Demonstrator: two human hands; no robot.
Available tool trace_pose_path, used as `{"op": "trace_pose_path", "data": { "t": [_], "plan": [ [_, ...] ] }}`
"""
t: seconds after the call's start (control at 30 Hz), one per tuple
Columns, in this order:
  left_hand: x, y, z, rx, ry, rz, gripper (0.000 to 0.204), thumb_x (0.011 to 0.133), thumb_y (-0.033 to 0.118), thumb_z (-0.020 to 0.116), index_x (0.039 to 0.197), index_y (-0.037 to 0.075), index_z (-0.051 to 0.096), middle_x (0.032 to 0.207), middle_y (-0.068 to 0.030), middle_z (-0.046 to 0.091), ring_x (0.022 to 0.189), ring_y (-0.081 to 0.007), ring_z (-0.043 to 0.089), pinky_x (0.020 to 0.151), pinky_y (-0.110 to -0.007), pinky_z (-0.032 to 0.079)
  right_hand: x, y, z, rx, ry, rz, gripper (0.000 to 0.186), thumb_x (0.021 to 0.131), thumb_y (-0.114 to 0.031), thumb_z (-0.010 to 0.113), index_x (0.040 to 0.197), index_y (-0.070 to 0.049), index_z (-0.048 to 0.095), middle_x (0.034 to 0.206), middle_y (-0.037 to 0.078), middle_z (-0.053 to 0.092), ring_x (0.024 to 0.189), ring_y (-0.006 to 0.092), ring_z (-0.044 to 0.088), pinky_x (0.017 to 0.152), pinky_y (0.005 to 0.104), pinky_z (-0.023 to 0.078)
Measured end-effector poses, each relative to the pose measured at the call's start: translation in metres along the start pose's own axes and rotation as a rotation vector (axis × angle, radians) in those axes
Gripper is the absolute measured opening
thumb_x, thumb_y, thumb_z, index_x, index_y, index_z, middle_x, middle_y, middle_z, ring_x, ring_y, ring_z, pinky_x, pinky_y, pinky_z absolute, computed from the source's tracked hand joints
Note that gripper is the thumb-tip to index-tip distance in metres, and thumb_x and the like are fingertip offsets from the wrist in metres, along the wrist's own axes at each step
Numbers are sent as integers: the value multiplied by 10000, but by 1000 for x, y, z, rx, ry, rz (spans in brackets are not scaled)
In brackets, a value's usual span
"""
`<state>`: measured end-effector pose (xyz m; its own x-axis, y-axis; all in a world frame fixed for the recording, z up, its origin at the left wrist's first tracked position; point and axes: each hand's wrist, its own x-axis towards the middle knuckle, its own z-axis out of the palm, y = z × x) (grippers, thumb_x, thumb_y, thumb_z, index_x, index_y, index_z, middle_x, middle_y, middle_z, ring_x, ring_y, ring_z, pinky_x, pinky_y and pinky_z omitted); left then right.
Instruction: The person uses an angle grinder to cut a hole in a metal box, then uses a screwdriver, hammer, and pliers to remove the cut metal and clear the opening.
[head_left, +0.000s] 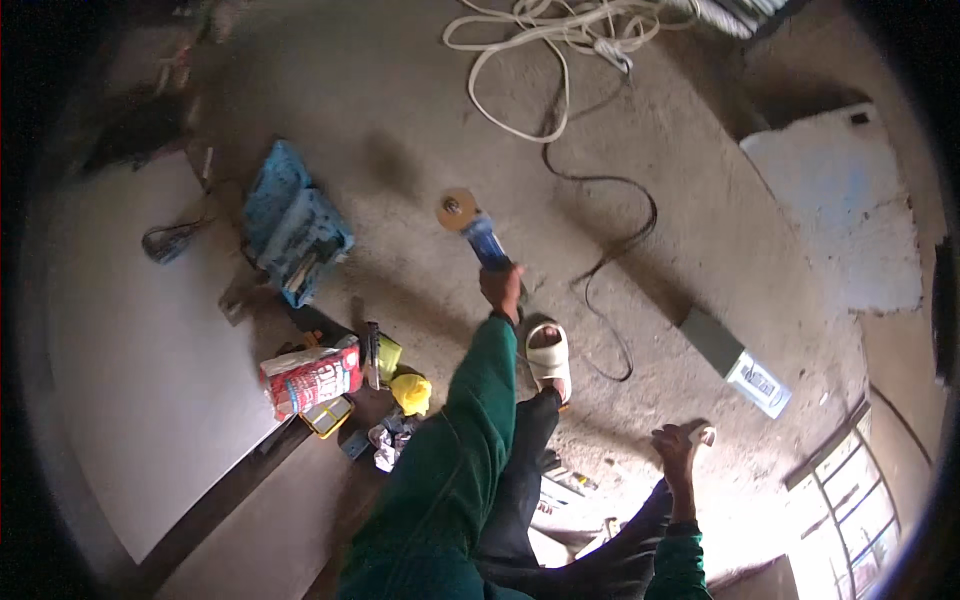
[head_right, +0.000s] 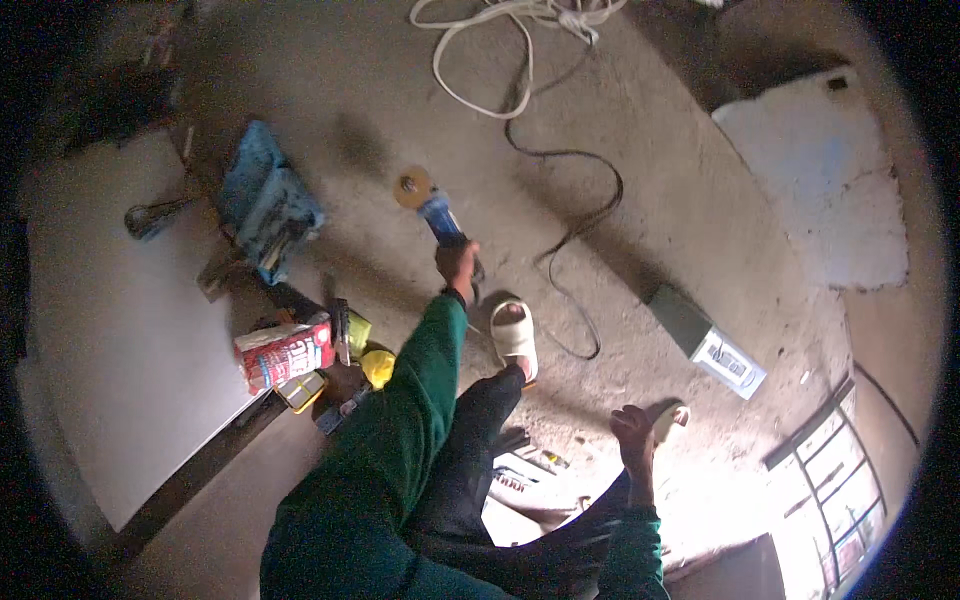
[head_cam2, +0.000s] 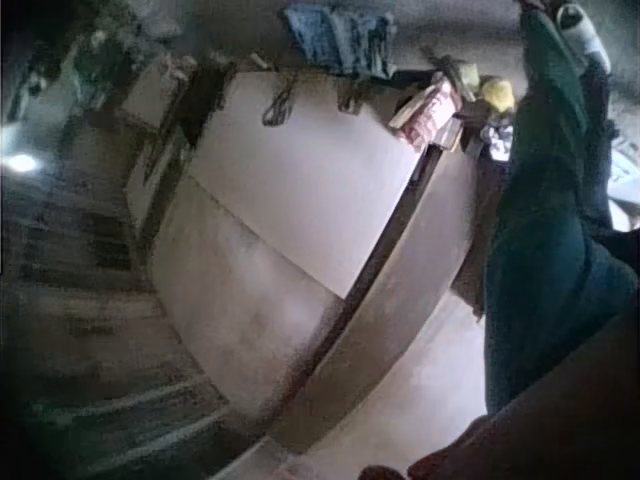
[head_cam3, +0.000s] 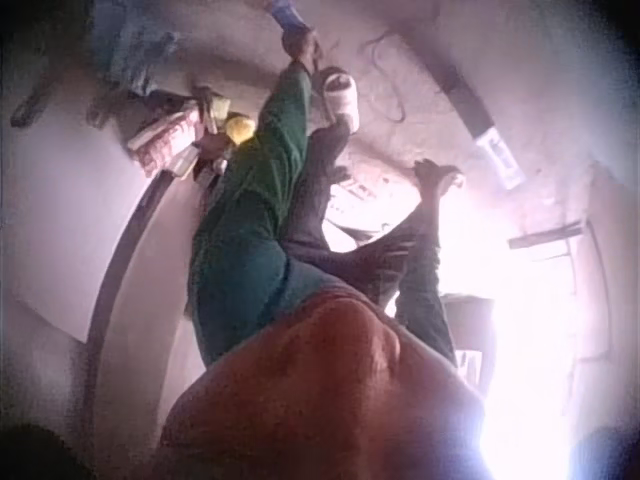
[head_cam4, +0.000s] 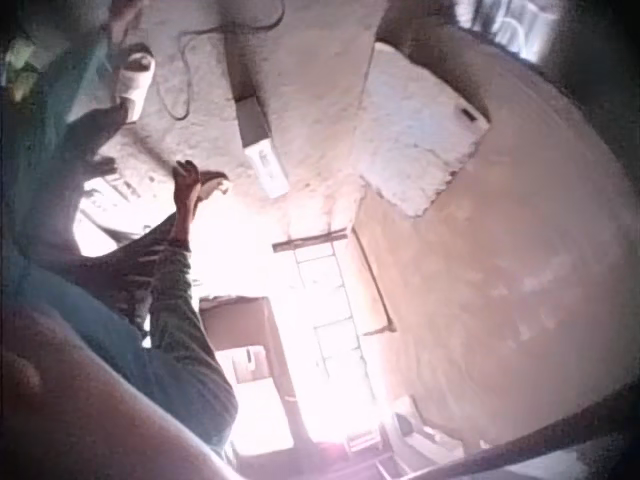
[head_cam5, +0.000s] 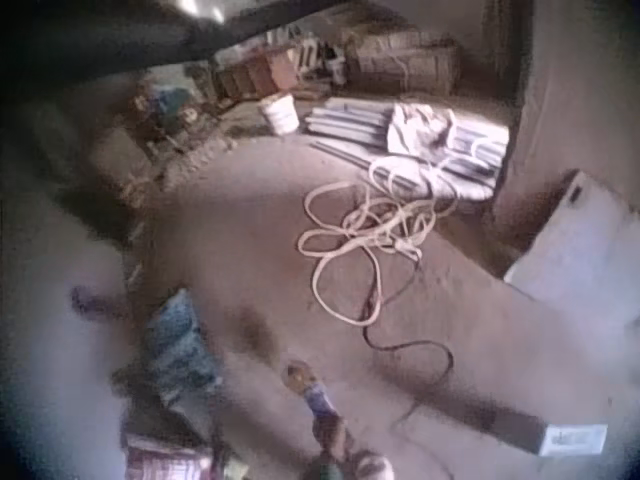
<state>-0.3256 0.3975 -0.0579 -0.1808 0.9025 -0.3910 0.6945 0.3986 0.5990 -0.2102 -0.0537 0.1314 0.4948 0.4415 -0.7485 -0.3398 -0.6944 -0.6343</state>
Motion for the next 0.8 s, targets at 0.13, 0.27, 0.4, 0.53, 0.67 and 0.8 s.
{"op": "trace_pose_path", "data": {
  "t": [0.13, 0.27, 0.4, 0.53, 0.67, 0.8],
  "plan": [
    [69, -31, 32, -33, -114, -104, 464, 570, 210, 784, 890, -62, 586, 863, -210, 654, 831, -361, 641, 768, -447, 487, -10, 75, -4, -162, 111, 174, 393, 752, -49, 728, 1100, 47, 574, 1047, 130, 669, 967, 218, 637, 811, 300, 510],
    [121, -88, 71, -23, -80, 39, 430, 612, 257, 775, 883, -29, 602, 852, -171, 653, 780, -325, 620, 746, -430, 492, -11, 117, 0, -200, 145, 59, 305, 783, -101, 688, 1034, 36, 581, 980, 121, 673, 883, 210, 646, 759, 308, 517],
    [145, -146, 95, 9, -249, 246, 457, 723, 356, 710, 973, -15, 616, 975, -144, 646, 880, -303, 613, 801, -409, 488, -11, 125, 7, -365, 202, 185, 199, 755, -87, 667, 931, -2, 633, 987, 127, 662, 966, 277, 623, 840, 367, 495],
    [162, -165, 97, 124, -305, 232, 562, 799, 464, 658, 1093, -14, 627, 1131, -142, 634, 1020, -297, 610, 884, -396, 479, -10, 124, 12, -104, 239, 353, 379, 780, -146, 740, 1096, 13, 603, 1020, 152, 674, 933, 216, 665, 776, 313, 534],
    [161, -145, 93, 300, -76, 323, 579, 676, 432, 796, 989, -28, 633, 1001, -146, 664, 835, -274, 640, 770, -426, 508, -1, 117, 16, -394, 180, -29, 326, 801, -113, 709, 1068, 39, 602, 1028, 129, 664, 886, 186, 675, 731, 289, 544],
    [141, -109, 76, 805, -28, 212, 843, 659, 687, 695, 1115, -15, 595, 1143, -179, 624, 974, -347, 617, 866, -487, 465, -7, 90, 21, -63, 294, 231, 306, 810, -122, 706, 1053, 33, 605, 976, 116, 674, 887, 158, 670, 731, 274, 540]
  ]
}}
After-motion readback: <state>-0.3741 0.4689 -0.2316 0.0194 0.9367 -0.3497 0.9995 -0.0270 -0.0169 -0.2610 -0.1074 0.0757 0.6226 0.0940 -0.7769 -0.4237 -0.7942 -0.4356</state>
